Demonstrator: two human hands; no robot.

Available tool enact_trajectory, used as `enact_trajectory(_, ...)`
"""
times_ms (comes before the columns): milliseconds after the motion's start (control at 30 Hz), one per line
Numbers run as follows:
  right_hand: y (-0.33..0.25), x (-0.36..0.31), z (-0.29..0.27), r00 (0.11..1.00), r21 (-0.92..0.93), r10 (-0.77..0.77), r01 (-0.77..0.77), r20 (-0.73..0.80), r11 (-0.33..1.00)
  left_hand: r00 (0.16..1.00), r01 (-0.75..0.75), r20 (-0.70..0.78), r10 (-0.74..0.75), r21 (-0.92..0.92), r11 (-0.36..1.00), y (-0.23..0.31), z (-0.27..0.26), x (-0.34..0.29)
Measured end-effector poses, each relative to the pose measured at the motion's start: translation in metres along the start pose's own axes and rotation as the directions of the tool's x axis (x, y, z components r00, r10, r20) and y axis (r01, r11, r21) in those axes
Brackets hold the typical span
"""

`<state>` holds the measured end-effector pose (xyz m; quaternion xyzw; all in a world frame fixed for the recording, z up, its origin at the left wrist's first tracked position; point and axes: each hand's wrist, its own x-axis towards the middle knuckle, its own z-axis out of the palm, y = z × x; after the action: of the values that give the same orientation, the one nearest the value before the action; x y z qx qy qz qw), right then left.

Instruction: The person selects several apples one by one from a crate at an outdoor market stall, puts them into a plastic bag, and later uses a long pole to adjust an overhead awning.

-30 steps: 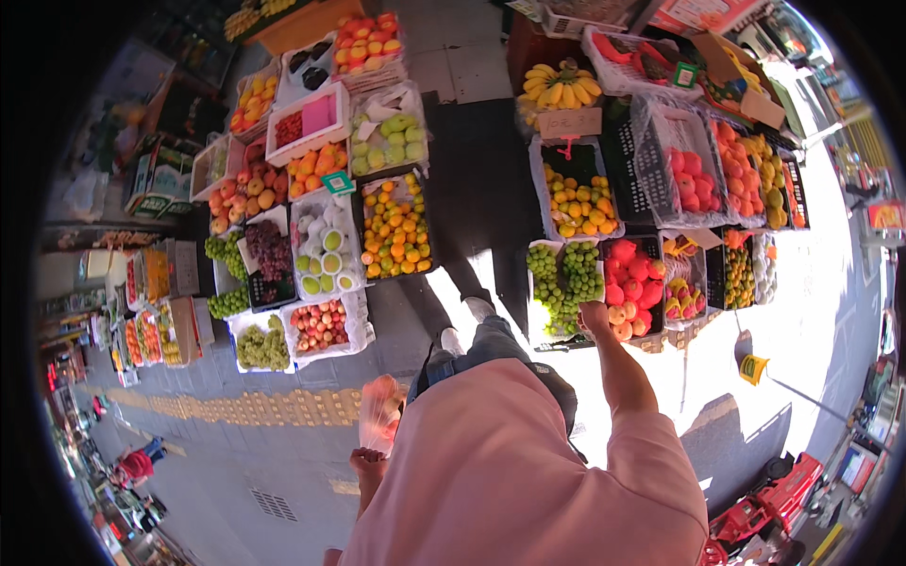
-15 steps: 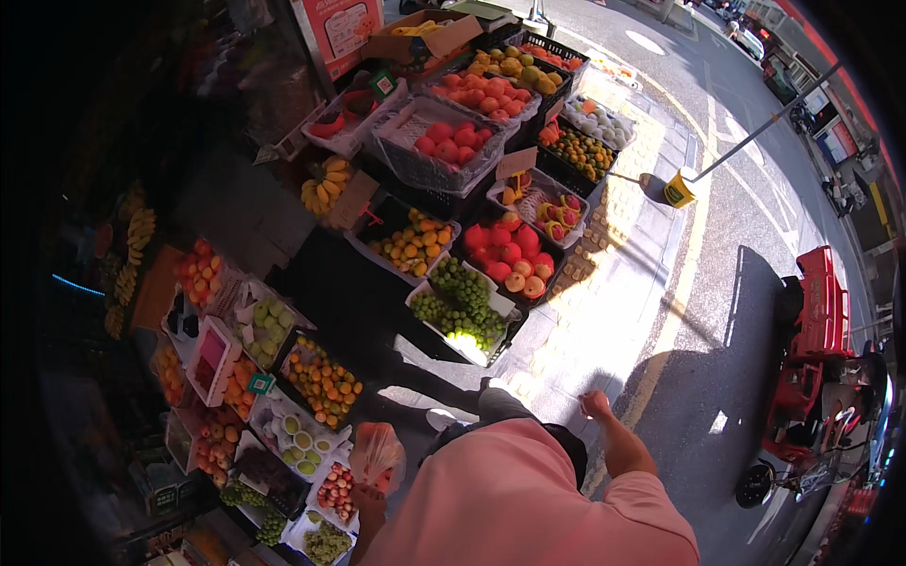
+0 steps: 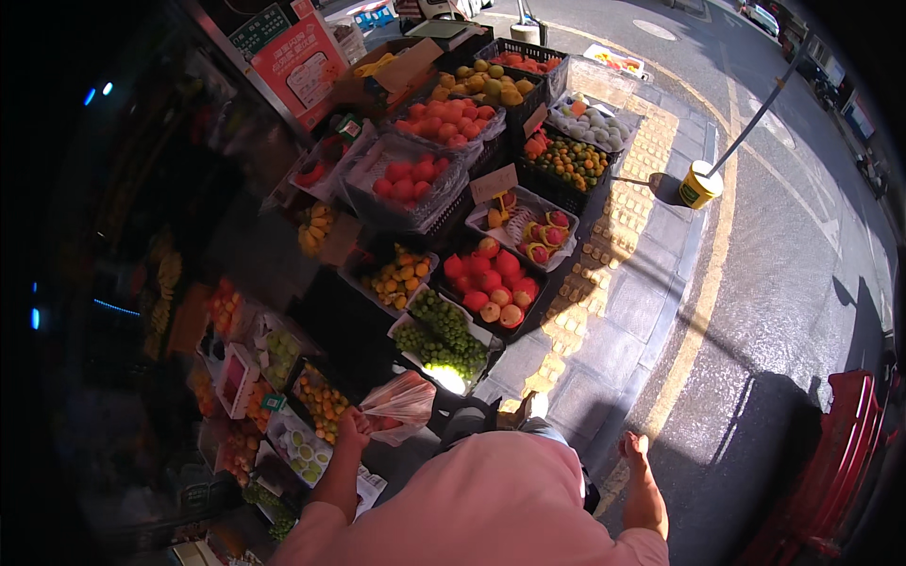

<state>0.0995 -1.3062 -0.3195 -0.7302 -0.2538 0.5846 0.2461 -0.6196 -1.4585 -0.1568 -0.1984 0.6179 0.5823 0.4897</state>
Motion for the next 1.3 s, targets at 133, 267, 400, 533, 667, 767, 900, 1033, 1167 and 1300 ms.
enact_trajectory(133,-0.172,0.038,0.065,0.987,-0.094,-0.068,0.083,0.145,0.992,0.983,0.003,0.185,-0.005,0.013,1.0,0.002,0.142,-0.012)
enact_trajectory(267,-0.343,0.045,0.165,0.828,-0.117,-0.295,0.393,0.477,0.912,0.906,0.041,0.419,-0.056,0.045,0.998,-0.002,0.294,-0.008)
enact_trajectory(400,-0.462,0.043,0.259,0.49,-0.172,-0.483,0.809,0.725,0.562,0.845,0.079,0.528,-0.086,0.035,0.996,-0.014,0.429,0.018)
enact_trajectory(533,-0.542,0.084,0.318,0.256,-0.137,-0.519,0.957,0.816,0.257,0.828,0.078,0.555,-0.079,0.026,0.997,-0.019,0.553,0.034)
enact_trajectory(667,-0.604,0.139,0.338,0.24,-0.157,-0.408,0.961,0.881,0.228,0.847,0.109,0.525,-0.087,-0.012,0.994,-0.007,0.651,0.044)
enact_trajectory(767,-0.641,0.174,0.352,0.216,-0.153,-0.228,0.952,0.949,0.264,0.786,0.102,0.616,-0.042,-0.062,0.993,0.004,0.695,0.048)
enact_trajectory(900,-0.697,0.19,0.37,0.164,-0.125,-0.136,0.958,0.977,0.258,0.819,0.102,0.573,0.023,-0.185,0.977,0.021,0.74,0.052)
enact_trajectory(1033,-0.75,0.219,0.382,0.119,-0.135,0.071,0.943,0.99,0.303,0.883,0.068,0.467,0.047,-0.226,0.972,0.029,0.777,0.053)
enact_trajectory(1167,-0.796,0.249,0.401,0.023,-0.209,0.307,0.781,0.952,0.589,0.94,-0.023,0.318,0.119,-0.291,0.956,0.046,0.83,0.037)
enact_trajectory(1300,-0.84,0.263,0.43,-0.134,-0.123,0.407,0.829,0.903,0.545,0.957,-0.092,0.198,0.214,-0.492,0.866,0.057,0.862,0.031)
